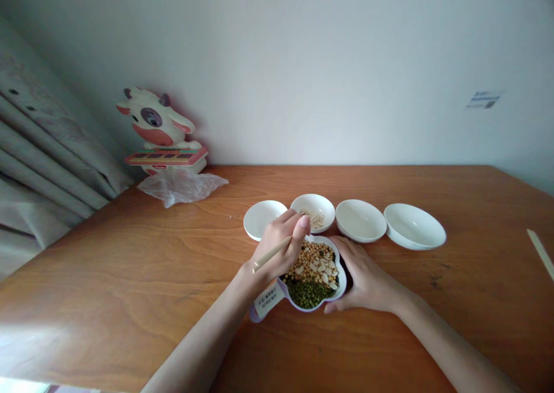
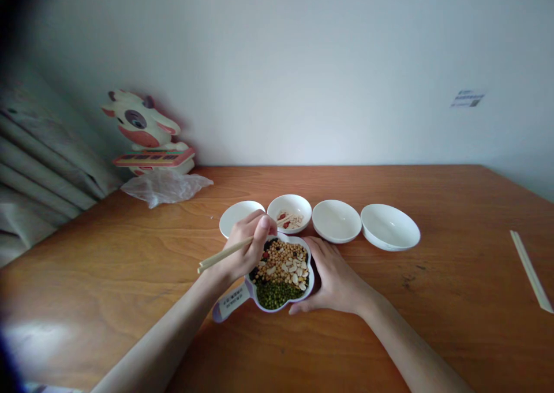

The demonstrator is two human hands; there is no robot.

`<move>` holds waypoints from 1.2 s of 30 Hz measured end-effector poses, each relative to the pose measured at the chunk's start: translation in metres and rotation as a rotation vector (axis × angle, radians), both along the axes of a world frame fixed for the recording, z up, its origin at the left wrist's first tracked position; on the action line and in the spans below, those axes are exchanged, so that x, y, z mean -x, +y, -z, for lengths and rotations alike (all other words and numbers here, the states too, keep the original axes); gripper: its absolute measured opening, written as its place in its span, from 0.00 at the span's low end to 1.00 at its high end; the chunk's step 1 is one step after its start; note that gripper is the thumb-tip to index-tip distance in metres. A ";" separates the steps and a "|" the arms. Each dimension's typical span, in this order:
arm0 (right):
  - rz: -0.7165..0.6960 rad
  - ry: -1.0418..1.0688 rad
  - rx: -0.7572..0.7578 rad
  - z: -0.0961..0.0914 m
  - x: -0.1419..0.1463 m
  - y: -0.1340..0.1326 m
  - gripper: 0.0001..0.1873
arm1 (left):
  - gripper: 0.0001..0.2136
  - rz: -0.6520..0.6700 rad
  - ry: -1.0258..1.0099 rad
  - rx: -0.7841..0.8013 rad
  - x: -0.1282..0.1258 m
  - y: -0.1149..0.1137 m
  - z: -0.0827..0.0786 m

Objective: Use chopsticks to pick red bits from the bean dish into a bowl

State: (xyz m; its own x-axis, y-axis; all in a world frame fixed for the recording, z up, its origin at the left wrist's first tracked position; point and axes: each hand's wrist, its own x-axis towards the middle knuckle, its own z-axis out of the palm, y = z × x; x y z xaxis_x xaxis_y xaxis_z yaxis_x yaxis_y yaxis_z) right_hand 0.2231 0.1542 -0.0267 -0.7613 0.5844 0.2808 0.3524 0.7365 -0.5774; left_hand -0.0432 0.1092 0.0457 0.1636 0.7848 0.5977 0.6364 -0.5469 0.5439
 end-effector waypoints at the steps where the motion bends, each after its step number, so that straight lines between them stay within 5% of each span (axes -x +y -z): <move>1: 0.000 0.001 -0.004 0.001 0.000 0.000 0.73 | 0.30 -0.006 0.029 0.046 0.000 0.000 -0.001; 8: -0.005 0.005 0.007 -0.003 0.000 -0.001 0.73 | 0.29 0.004 0.045 0.098 0.008 -0.010 0.002; 22: 0.005 0.032 -0.012 0.015 -0.004 0.002 0.83 | 0.24 0.184 0.223 -0.217 0.025 -0.021 0.007; 31: -0.017 0.035 0.010 0.017 -0.007 0.005 0.89 | 0.21 0.179 0.182 -0.208 0.041 -0.033 0.022; 36: -0.050 0.083 0.022 0.013 -0.008 0.004 0.82 | 0.21 0.173 0.144 -0.200 0.042 -0.034 0.032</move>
